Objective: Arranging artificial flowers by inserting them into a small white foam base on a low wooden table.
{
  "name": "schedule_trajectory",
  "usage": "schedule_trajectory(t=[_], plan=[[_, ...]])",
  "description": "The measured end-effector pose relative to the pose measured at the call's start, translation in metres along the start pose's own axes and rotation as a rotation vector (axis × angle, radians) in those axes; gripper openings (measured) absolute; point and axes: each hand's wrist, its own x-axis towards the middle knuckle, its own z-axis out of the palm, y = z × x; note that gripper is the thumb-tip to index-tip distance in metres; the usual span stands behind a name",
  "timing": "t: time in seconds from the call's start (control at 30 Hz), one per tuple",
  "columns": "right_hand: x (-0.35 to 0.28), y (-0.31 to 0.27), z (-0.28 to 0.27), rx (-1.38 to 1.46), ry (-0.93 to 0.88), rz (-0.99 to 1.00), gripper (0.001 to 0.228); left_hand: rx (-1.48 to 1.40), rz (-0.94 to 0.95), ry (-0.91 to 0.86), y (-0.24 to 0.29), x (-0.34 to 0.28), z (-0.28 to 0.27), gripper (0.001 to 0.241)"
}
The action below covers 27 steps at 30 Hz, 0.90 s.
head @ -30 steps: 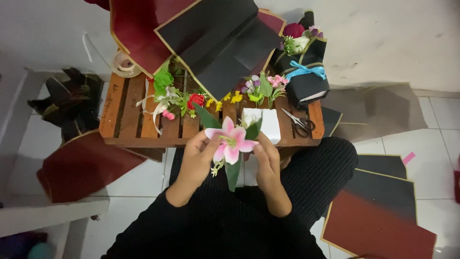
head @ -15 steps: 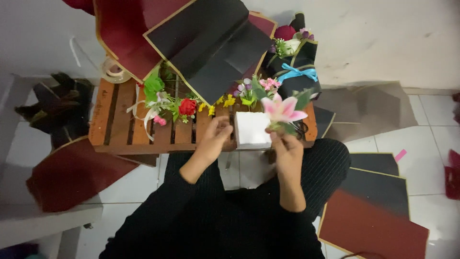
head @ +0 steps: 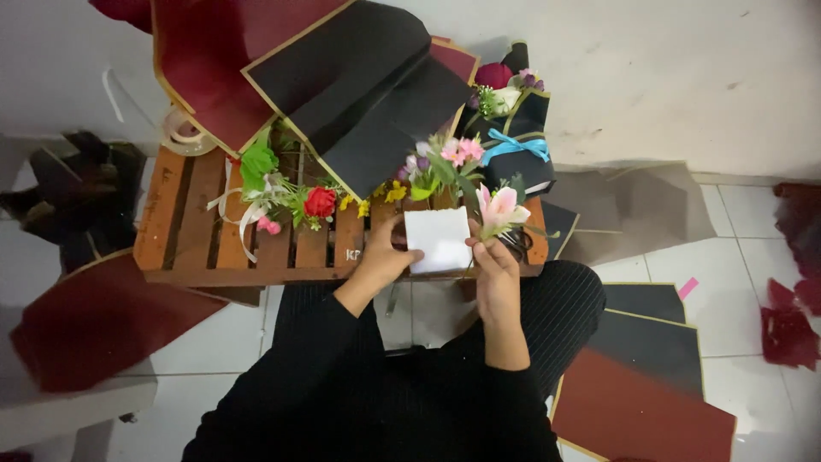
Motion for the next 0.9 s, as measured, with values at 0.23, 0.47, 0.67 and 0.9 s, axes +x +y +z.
schedule_trajectory(t=[0.23, 0.47, 0.67, 0.9], plan=[[0.008, 0.006, 0.000, 0.206, -0.008, -0.027, 0.004, -0.020, 0.154, 0.038, 0.080, -0.044, -0.012, 0.077], [0.025, 0.045, -0.024, 0.177, -0.049, -0.072, 0.005, -0.058, 0.301, 0.128, 0.071, -0.035, -0.008, 0.066], [0.007, 0.035, -0.020, -0.010, 0.091, -0.065, 0.017, 0.141, 0.628, 0.164, 0.032, -0.008, -0.012, 0.068], [0.005, 0.016, -0.007, -0.608, 0.256, 0.439, 0.081, 0.198, 0.781, 0.199, 0.024, -0.014, -0.008, 0.051]])
